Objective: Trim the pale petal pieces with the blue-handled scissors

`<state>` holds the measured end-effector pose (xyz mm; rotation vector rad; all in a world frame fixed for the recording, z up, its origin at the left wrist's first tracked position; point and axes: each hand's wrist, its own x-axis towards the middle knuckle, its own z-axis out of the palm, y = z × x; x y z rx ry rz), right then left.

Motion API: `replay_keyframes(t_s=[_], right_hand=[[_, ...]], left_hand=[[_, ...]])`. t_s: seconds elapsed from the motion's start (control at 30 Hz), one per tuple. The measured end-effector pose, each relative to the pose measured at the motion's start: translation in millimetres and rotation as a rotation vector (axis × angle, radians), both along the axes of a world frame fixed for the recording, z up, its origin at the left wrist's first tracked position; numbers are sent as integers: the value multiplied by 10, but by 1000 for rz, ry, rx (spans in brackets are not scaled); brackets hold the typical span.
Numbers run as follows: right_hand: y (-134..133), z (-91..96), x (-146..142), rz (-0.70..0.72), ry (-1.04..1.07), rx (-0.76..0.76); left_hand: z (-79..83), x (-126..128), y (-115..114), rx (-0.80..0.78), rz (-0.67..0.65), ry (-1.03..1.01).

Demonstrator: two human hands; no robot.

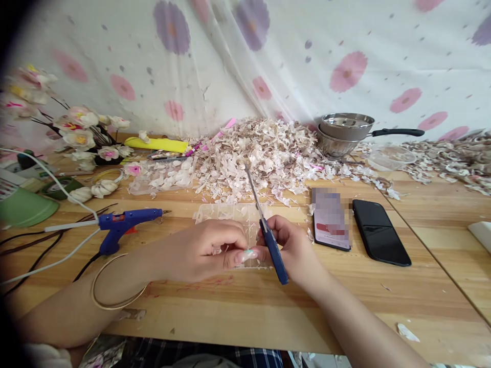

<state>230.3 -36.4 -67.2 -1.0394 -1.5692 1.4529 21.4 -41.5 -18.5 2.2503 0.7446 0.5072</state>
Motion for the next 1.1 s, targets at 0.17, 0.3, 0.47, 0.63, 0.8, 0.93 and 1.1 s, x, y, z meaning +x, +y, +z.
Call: replay_keyframes(t_s=[0.17,0.3,0.47,0.63,0.8,0.93,1.1], right_hand=[[18,10,-27,171,-18,-125],[8,26,-59,173,-9,-124],[24,-22,-46,93,31,-152],[-13,-57,-5,-46,69,24],[-87,-115,36,-211,59,279],[-82,-191,58,-336,-23,382],[-22,-221,85,-325,-123,503]], left_hand=[[-87,34,14,-113,-101,-77],[-140,60,-5,-252,-45,-119],[-157,119,-47,-61,29,-148],[-149,143,-133,606,9,-113],[-216,125,-181,1081,66,-3],[-272,75,-66,1169,153,5],[-199,-7,59,928,97,86]])
